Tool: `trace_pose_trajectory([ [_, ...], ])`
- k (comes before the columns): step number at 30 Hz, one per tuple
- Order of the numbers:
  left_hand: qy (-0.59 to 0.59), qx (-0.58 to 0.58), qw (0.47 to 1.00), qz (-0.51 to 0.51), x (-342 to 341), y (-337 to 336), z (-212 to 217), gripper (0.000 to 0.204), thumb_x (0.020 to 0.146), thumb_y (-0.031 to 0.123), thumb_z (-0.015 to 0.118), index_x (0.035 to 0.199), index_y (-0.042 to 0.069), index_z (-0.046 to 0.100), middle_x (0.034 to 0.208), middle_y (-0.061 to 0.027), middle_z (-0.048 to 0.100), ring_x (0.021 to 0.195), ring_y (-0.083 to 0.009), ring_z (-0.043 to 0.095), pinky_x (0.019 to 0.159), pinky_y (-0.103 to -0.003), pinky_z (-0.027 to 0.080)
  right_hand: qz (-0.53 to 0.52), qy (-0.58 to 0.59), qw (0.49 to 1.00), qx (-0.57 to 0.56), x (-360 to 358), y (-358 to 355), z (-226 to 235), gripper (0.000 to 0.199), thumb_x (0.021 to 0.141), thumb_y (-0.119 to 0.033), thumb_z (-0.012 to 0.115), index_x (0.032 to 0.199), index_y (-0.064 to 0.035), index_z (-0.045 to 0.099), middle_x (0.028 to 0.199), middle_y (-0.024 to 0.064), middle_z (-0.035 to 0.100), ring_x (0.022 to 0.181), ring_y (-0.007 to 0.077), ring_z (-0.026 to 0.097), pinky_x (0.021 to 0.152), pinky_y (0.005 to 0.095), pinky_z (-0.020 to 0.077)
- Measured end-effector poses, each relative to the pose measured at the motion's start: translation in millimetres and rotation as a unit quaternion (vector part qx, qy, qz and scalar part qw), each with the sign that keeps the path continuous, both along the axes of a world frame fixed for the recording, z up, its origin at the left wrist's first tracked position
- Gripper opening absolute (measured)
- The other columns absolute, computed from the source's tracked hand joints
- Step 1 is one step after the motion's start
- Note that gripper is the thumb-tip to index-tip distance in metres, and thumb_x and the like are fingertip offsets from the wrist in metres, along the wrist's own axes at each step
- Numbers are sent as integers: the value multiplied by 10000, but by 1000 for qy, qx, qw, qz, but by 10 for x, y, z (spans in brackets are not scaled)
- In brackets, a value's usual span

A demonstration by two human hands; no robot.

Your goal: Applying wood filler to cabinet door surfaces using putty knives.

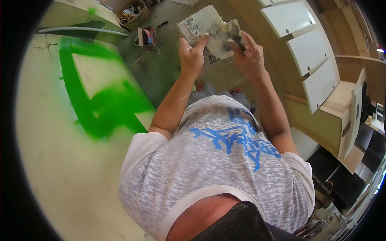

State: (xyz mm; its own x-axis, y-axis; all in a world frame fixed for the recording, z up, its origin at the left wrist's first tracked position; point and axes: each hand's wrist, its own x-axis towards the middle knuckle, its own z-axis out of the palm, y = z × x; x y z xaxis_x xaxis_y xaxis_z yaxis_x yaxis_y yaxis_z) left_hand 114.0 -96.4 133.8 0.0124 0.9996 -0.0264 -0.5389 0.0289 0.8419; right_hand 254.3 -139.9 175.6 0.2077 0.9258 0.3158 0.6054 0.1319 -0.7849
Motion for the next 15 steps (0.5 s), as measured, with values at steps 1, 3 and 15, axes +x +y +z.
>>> trace_pose_trajectory([
  [1,25,44,999,-1,-50,47,-25,308,782,47,601,1040,8,436,969,-86,548,837,-110,526,723,-245,440,38,3,998,-41,-11,17,27,327,771,-190,624,1033,-20,525,830,156,621,707,225,618,625,290,469],
  [3,51,47,998,-1,-137,126,-56,296,787,70,603,1026,4,444,963,-86,549,830,-110,523,725,-243,433,82,42,989,-119,-70,92,38,332,766,-193,629,1030,-17,528,825,148,620,708,210,611,634,288,465],
  [15,174,-21,983,54,-557,573,-471,245,859,214,514,949,-13,499,866,-72,558,764,-114,479,686,-254,402,20,283,918,-278,-2,376,-348,184,753,-110,578,897,2,606,779,34,605,654,90,548,578,239,445],
])
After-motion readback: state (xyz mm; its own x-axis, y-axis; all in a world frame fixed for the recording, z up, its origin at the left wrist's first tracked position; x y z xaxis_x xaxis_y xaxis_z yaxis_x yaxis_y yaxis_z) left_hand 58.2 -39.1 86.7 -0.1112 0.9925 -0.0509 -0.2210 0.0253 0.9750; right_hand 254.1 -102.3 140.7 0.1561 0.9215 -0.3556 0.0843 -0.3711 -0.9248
